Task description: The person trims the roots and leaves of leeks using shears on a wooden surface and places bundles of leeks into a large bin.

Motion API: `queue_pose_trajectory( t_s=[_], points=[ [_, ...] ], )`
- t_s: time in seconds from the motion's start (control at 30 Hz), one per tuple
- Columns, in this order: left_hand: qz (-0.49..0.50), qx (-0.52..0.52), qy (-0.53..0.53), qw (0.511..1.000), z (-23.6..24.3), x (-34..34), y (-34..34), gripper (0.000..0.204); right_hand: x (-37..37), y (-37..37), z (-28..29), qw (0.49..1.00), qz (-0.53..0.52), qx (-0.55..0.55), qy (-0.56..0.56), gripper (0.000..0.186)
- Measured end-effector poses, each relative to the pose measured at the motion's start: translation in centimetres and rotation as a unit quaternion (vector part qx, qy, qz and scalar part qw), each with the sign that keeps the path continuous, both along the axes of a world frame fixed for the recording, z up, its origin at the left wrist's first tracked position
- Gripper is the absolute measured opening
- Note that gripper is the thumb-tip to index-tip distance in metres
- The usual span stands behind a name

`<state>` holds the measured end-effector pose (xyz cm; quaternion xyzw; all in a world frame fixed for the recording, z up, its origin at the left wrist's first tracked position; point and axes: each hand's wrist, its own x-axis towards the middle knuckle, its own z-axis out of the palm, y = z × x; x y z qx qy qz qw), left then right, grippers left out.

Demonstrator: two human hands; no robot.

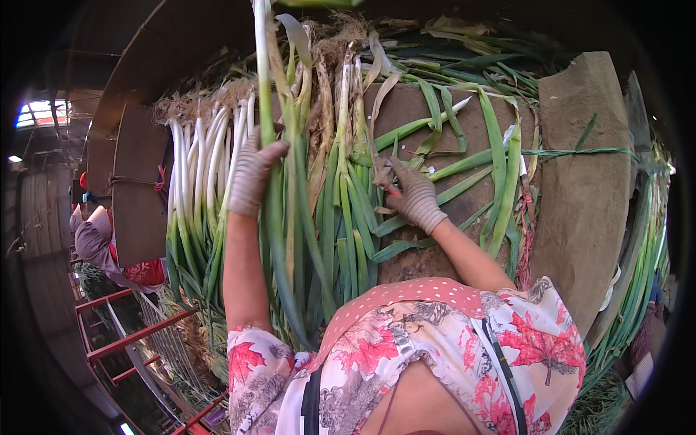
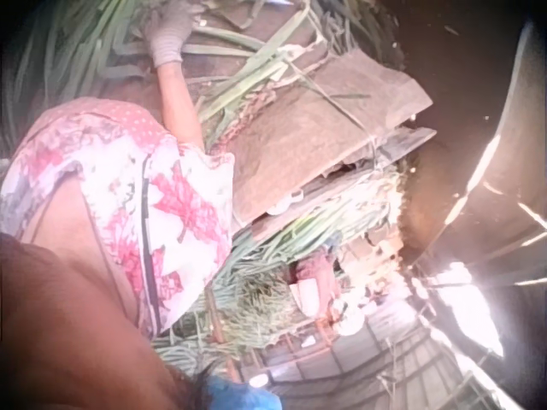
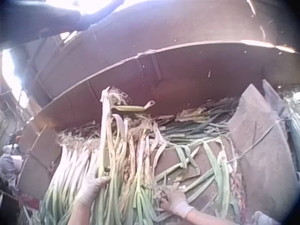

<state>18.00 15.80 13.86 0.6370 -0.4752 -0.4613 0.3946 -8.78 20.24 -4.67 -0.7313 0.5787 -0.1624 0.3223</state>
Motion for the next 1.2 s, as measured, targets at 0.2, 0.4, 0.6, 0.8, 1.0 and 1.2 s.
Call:
queue_pose_trajectory(
  t_s=[0.2, 0.4, 0.6, 0.8, 1.0, 1.2],
  points=[
    [0.069, 0.091, 0.212, 0.971, -8.9, 2.7, 1.9, 0.041, 1.9, 1.5, 1.8, 0.988, 0.154, 0.015, -0.011, 0.081],
    [0.14, -0.011, -0.142, 0.98, -14.3, 3.0, 1.8, 0.054, 3.4, 1.4, 1.4, 0.977, 0.211, 0.022, -0.012, 0.083],
    [-0.001, 0.06, -0.58, 0.812, -13.8, -1.0, -1.3, 0.069, 2.7, 0.8, 1.6, 0.992, 0.111, 0.045, -0.036, 0.082],
    [-0.006, 0.14, 0.214, 0.967, -7.9, 2.0, 2.0, 0.05, -2.2, 1.5, 1.4, 0.984, 0.04, 0.027, -0.174, 0.083],
    [0.001, 0.205, -0.101, 0.974, -10.6, 2.6, 4.7, 0.053, -2.9, 4.3, 1.8, 0.987, 0.087, 0.006, -0.132, 0.083],
    [0.085, 0.11, 0.101, 0.985, -3.9, 1.0, 4.4, 0.035, -1.0, 7.0, 3.5, 0.969, 0.223, 0.093, -0.041, 0.091]
  ],
)
